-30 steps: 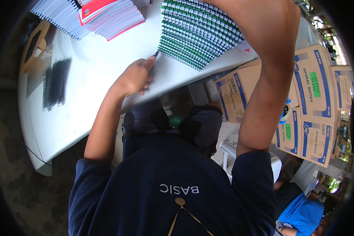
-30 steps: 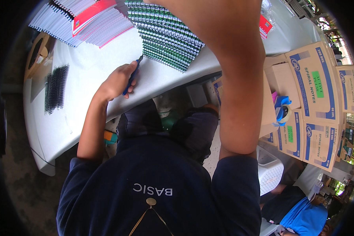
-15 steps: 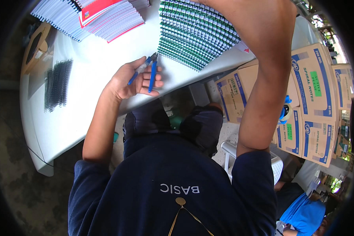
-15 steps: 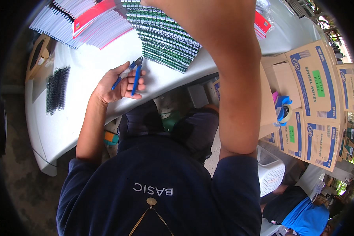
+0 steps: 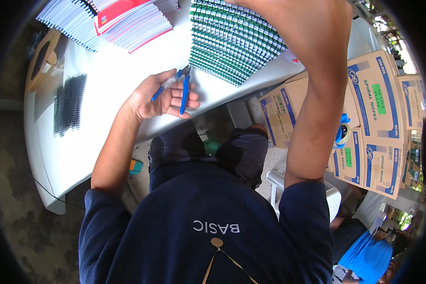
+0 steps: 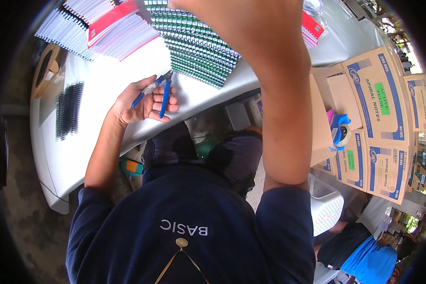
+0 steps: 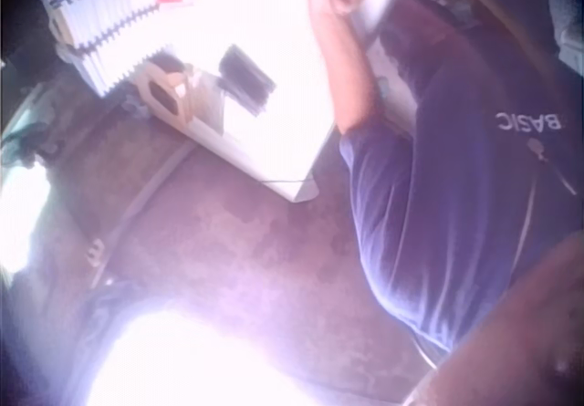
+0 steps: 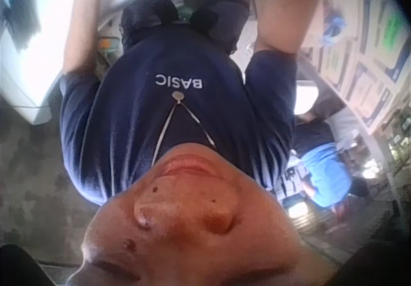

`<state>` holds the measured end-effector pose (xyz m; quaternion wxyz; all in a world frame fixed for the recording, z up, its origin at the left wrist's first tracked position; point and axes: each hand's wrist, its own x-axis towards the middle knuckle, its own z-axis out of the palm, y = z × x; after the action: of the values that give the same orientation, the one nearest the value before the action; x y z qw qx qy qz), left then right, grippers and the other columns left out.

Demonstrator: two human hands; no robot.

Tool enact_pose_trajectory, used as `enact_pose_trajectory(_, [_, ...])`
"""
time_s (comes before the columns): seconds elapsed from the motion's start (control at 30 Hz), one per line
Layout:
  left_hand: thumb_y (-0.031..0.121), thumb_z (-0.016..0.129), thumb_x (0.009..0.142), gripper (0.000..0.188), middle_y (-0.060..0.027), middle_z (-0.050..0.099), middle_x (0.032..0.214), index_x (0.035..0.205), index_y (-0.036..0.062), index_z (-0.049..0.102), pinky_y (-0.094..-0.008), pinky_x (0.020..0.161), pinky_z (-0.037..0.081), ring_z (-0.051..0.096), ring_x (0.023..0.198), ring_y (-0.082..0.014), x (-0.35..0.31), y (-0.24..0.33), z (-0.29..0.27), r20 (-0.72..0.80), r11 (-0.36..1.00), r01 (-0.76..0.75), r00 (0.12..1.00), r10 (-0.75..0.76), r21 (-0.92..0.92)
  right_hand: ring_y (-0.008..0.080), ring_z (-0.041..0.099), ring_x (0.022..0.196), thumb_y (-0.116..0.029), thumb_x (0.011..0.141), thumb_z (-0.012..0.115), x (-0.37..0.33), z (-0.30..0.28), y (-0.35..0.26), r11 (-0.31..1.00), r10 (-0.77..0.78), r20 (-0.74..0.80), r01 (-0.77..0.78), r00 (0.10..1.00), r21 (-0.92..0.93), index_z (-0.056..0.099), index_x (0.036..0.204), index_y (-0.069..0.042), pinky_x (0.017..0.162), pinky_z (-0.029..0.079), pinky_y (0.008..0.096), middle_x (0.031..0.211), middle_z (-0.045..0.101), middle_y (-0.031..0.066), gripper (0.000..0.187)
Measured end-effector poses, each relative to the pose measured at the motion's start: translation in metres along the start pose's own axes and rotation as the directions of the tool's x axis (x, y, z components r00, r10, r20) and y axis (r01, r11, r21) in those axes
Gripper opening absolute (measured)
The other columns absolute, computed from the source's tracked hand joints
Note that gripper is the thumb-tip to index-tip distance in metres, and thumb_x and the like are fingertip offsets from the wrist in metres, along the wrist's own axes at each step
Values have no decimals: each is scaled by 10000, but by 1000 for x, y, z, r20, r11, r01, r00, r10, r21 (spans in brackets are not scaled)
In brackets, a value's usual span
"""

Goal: The person uses blue-handled pliers to trim the ends of metal spirals on a stack of green notebooks and then moves a notebook aside.

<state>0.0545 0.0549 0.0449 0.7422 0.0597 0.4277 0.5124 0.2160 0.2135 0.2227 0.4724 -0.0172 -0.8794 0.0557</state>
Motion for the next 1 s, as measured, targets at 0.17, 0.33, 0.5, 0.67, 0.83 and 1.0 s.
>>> enact_pose_trajectory(0.17, [443, 195, 988, 609, -228, 617, 1029, 1171, -45, 512, -496, 857, 501, 618, 996, -336, 8, -6, -14, 70, 997, 5, 998, 0, -78, 201, 679, 709, -65, 609, 788, 5, 1, -5, 961, 241, 96, -251, 966, 118, 619, 918, -59, 612, 502, 276, 815, 691, 91, 353])
enact_pose_trajectory(0.33, [435, 212, 989, 590, -147, 609, 908, 1137, -44, 523, -413, 749, 538, 626, 846, -239, 7, -1, -11, 25, 999, -11, 1000, 12, -49, 195, 678, 705, -71, 611, 789, 0, -2, 0, 999, 11, 14, -12, 1000, 49, 620, 918, -61, 606, 500, 272, 811, 692, 87, 350])
enact_pose_trajectory(0.5, [392, 291, 991, 485, -54, 549, 751, 1061, -20, 538, -297, 533, 512, 546, 607, -132, -4, 9, 26, -305, 772, 71, 938, 164, 632, 203, 675, 701, -75, 614, 788, -2, -1, 2, 999, -12, 13, 12, 1000, 32, 622, 916, -61, 601, 496, 275, 810, 689, 90, 346])
enact_pose_trajectory(0.67, [367, 370, 975, 451, -89, 600, 818, 1027, -58, 515, -338, 568, 535, 603, 727, -184, -2, 17, 42, -411, 294, 332, 871, 270, 897, 221, 668, 703, -108, 635, 786, 1, -1, -3, 994, 63, 68, -57, 996, -97, 609, 931, -73, 611, 494, 304, 797, 684, 91, 346])
enact_pose_trajectory(0.83, [439, 475, 920, 467, -111, 626, 882, 1073, 1, 536, -368, 682, 508, 627, 797, -216, -19, 23, 12, -294, 755, 124, 951, 95, 644, 251, 664, 720, -163, 685, 768, 0, 4, 1, 982, 112, 121, -92, 986, -162, 569, 981, -95, 622, 493, 335, 789, 676, 92, 363])
enact_pose_trajectory(1.0, [345, 565, 880, 505, -220, 611, 972, 1230, -7, 477, -405, 832, 461, 604, 919, -333, -31, 20, -24, -274, 105, 283, 664, 696, 953, 238, 578, 1047, -217, 654, 767, -3, 10, 8, 961, -38, 40, 48, 998, -272, 607, 1118, -145, 865, 405, 398, 1093, 640, 42, 496])
